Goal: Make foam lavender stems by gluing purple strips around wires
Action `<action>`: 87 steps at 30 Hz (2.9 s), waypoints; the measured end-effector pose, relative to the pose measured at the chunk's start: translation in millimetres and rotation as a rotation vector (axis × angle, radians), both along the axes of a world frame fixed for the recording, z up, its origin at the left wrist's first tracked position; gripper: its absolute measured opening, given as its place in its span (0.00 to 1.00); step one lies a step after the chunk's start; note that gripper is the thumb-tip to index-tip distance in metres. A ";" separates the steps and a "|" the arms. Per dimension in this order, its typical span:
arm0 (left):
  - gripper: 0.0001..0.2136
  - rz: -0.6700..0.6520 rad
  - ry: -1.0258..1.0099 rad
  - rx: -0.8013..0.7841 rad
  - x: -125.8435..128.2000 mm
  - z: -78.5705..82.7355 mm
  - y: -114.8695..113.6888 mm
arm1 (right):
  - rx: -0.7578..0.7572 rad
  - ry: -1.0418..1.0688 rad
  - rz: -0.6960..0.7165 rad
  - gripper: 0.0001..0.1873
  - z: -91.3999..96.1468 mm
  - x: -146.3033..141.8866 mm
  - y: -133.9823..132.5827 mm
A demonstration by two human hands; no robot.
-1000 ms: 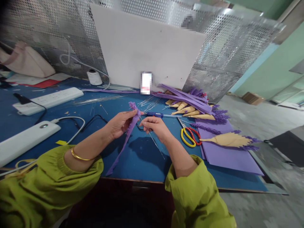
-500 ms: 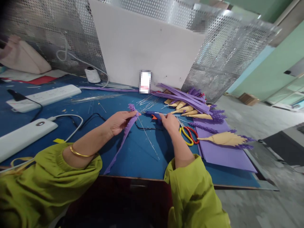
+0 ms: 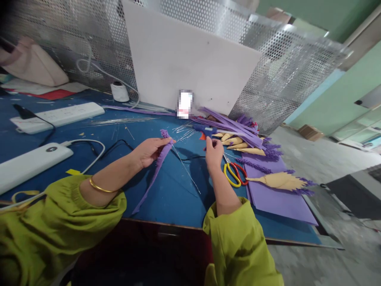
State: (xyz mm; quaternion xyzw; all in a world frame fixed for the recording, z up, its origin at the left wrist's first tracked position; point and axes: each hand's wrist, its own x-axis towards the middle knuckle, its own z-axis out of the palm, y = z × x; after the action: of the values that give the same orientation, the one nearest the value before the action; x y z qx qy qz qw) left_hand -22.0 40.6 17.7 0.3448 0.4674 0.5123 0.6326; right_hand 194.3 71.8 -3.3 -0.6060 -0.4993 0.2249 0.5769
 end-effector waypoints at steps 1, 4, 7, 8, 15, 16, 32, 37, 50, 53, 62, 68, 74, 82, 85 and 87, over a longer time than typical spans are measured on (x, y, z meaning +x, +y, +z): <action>0.11 0.018 -0.008 0.010 -0.3 0.1 1.3 | 0.155 0.037 -0.043 0.15 4.0 -1.8 -2.9; 0.10 0.052 -0.023 0.030 -0.7 0.9 3.4 | 0.281 0.186 0.071 0.16 13.0 -7.5 -10.9; 0.09 0.062 -0.015 0.018 -0.9 2.0 3.4 | 0.071 0.308 0.297 0.16 16.0 -11.6 -16.7; 0.09 0.065 -0.008 0.017 -1.1 2.2 3.4 | 0.037 0.310 0.324 0.17 16.5 -12.5 -18.6; 0.08 0.096 0.011 0.050 -3.6 1.7 5.8 | 0.142 -0.061 0.403 0.17 20.6 -19.2 -38.9; 0.08 0.103 0.003 0.053 -3.9 1.7 5.9 | 0.131 -0.089 0.466 0.16 19.7 -20.9 -41.2; 0.09 0.186 0.019 0.118 -2.6 6.8 2.4 | 0.069 -0.353 0.498 0.19 14.4 -33.6 -49.9; 0.09 0.189 0.006 0.118 -2.0 7.6 1.4 | 0.080 -0.361 0.513 0.19 14.0 -33.5 -49.1; 0.12 0.193 0.019 0.144 -2.0 5.8 2.0 | 0.033 -0.410 0.499 0.21 17.6 -34.0 -52.4; 0.13 0.198 0.023 0.149 -2.2 6.5 1.5 | 0.040 -0.408 0.491 0.22 18.0 -34.0 -52.9; 0.12 0.205 0.021 0.166 -3.2 6.7 1.7 | 0.026 -0.408 0.509 0.22 17.4 -34.1 -53.4; 0.13 0.210 0.028 0.175 -3.4 7.2 1.6 | 0.022 -0.428 0.507 0.22 20.6 -34.7 -54.0; 0.10 0.219 0.036 0.181 -4.0 6.6 2.2 | 0.027 -0.437 0.508 0.23 22.5 -34.8 -55.1; 0.09 0.220 0.032 0.179 -3.8 7.7 1.6 | 0.024 -0.441 0.498 0.23 22.3 -35.1 -55.4; 0.10 0.213 0.026 0.174 -3.3 7.5 1.6 | 0.032 -0.443 0.481 0.22 22.6 -35.5 -55.7; 0.10 0.205 0.020 0.169 -2.8 7.2 1.5 | 0.039 -0.447 0.469 0.21 22.7 -35.7 -55.7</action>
State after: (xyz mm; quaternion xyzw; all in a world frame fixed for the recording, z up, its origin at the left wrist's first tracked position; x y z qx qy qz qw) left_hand -24.8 42.1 24.9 0.3522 0.4616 0.6082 0.5412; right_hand 158.6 16.2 19.4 -0.4975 -0.7441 0.2033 0.3969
